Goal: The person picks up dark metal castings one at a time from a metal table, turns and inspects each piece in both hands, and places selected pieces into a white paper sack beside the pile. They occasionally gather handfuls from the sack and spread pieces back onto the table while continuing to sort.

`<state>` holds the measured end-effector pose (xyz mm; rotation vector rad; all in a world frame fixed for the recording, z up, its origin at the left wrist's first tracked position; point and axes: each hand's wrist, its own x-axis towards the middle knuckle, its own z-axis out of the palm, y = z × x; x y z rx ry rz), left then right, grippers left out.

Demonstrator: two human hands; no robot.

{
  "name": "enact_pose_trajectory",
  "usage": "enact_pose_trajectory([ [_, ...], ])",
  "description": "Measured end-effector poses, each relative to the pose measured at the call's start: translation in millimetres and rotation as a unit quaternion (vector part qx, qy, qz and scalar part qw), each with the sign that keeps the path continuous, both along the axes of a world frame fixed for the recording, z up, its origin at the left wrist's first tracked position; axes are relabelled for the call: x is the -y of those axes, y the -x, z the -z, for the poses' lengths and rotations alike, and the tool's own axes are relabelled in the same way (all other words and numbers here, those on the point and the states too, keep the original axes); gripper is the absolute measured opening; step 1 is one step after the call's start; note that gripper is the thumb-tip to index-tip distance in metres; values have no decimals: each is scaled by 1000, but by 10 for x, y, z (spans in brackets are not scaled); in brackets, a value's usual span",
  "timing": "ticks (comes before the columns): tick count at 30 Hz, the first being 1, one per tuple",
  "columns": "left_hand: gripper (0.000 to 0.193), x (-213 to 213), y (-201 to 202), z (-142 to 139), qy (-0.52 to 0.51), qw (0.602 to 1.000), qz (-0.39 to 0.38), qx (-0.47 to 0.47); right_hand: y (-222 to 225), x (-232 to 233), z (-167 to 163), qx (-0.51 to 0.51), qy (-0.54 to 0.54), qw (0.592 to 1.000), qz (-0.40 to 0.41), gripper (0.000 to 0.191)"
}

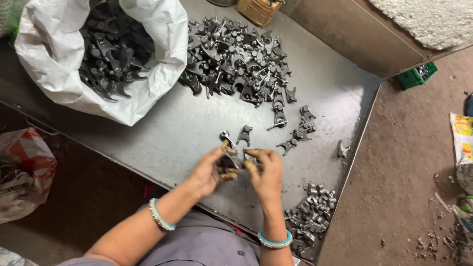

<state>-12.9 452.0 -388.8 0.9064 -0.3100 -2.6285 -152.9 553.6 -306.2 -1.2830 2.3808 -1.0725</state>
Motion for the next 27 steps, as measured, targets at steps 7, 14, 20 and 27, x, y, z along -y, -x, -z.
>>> enact_pose_trajectory([
  [7, 22, 691, -485, -321, 196, 979, -21, 57, -403, -57, 240, -119, -14, 993, 3, 22],
  [14, 28, 756, -540, -71, 135, 989, -6, 58, -205, -34, 509, 374, 195, 893, 159, 14],
  [20, 41, 673, -446, -147, 55, 998, 35, 12, -293, 563, 268, 349, 123, 928, 51, 25],
  [27, 35, 1119, -338, -168, 78, 996, 35, -25, -175, 1334, 286, -184, -13, 983, 11, 45],
])
